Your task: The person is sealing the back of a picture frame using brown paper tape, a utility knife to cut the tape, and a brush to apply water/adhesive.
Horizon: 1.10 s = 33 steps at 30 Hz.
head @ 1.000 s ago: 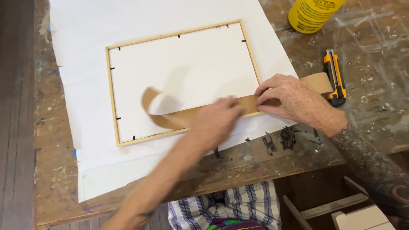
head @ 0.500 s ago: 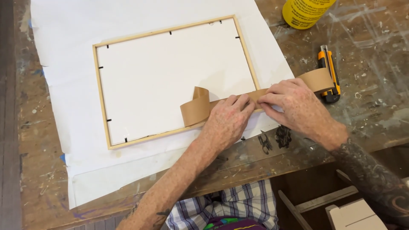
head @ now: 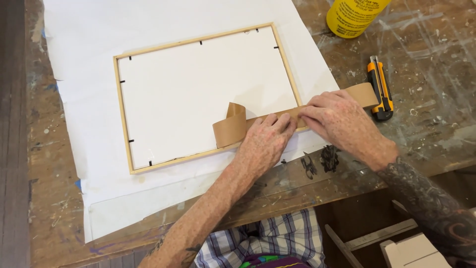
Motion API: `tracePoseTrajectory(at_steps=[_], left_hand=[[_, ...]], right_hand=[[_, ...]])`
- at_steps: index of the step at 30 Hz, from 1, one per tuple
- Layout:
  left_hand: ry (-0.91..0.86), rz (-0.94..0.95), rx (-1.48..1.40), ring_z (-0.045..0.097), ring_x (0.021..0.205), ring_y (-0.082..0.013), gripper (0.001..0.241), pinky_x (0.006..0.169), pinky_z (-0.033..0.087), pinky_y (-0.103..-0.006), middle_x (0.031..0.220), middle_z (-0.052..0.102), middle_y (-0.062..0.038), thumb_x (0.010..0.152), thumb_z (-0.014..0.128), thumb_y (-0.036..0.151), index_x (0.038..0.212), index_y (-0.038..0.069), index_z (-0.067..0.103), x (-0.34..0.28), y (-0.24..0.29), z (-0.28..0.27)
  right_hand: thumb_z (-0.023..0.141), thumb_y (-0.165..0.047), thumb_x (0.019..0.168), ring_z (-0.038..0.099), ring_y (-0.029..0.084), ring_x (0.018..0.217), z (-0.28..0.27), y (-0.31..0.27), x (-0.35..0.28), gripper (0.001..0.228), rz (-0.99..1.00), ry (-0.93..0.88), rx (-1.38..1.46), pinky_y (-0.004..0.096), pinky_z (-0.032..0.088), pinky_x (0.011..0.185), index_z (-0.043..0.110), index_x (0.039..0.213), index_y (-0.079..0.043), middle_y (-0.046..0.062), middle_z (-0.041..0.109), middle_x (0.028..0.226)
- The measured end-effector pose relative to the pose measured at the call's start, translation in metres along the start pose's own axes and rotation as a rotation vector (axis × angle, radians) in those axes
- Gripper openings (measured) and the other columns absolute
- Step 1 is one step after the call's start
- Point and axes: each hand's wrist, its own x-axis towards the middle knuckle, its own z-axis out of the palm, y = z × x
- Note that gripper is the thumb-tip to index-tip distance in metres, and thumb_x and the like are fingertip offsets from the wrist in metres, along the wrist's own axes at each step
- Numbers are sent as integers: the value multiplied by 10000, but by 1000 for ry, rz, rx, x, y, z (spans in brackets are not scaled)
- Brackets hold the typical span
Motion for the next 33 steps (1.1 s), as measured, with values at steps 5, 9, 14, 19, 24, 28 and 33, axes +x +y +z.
tracePoseTrajectory(at_steps=[5,9,14,19,24,28,33], left_hand=[[1,-1,6,592,944,-248,306,706,458,-359,1147,551,-64,928,543,81,1199,91,684,-1,0,6],[-8,-7,9,599,951,-248,323,709,457,-360,1165,556,-67,927,543,74,1216,93,687,-2,-1,10],[-22,-10,3,605,962,-247,336,717,460,-359,1198,553,-68,934,545,75,1239,90,685,-2,-2,11],[-32,-14,-3,597,970,-250,347,722,456,-361,1190,542,-65,933,539,74,1252,96,675,-2,-2,15],[-45,-17,-6,597,974,-244,340,725,454,-355,1198,538,-61,939,532,72,1246,97,676,-2,-1,9],[-56,-14,-16,589,979,-248,347,725,447,-356,1186,532,-66,937,523,69,1250,94,672,-3,-2,15],[-48,-14,4,587,984,-243,350,736,442,-354,1197,537,-65,936,532,57,1250,103,680,-2,-1,17]], right_hand=[[680,-226,985,708,128,1072,1,5,9,99,28,-44,-24,381,500,1053,768,1028,-211,1,747,1006],[690,-237,993,707,125,1079,-3,5,15,88,35,-20,-32,383,499,1046,767,1030,-218,-6,751,1018],[741,-237,949,715,130,1059,-5,8,24,69,43,-36,-16,365,515,1009,778,1003,-218,-17,759,987],[765,-207,922,729,148,1013,-4,9,28,53,46,-39,26,338,545,946,781,971,-199,-5,766,936],[763,-174,906,740,158,967,-12,0,13,58,108,-138,128,337,563,941,782,960,-181,19,780,897],[774,-165,884,746,166,905,-17,-3,7,69,90,-130,162,323,586,876,743,945,-160,10,760,822],[797,-148,859,750,183,865,-18,-1,10,142,114,-121,189,345,601,841,703,965,-142,24,743,806]])
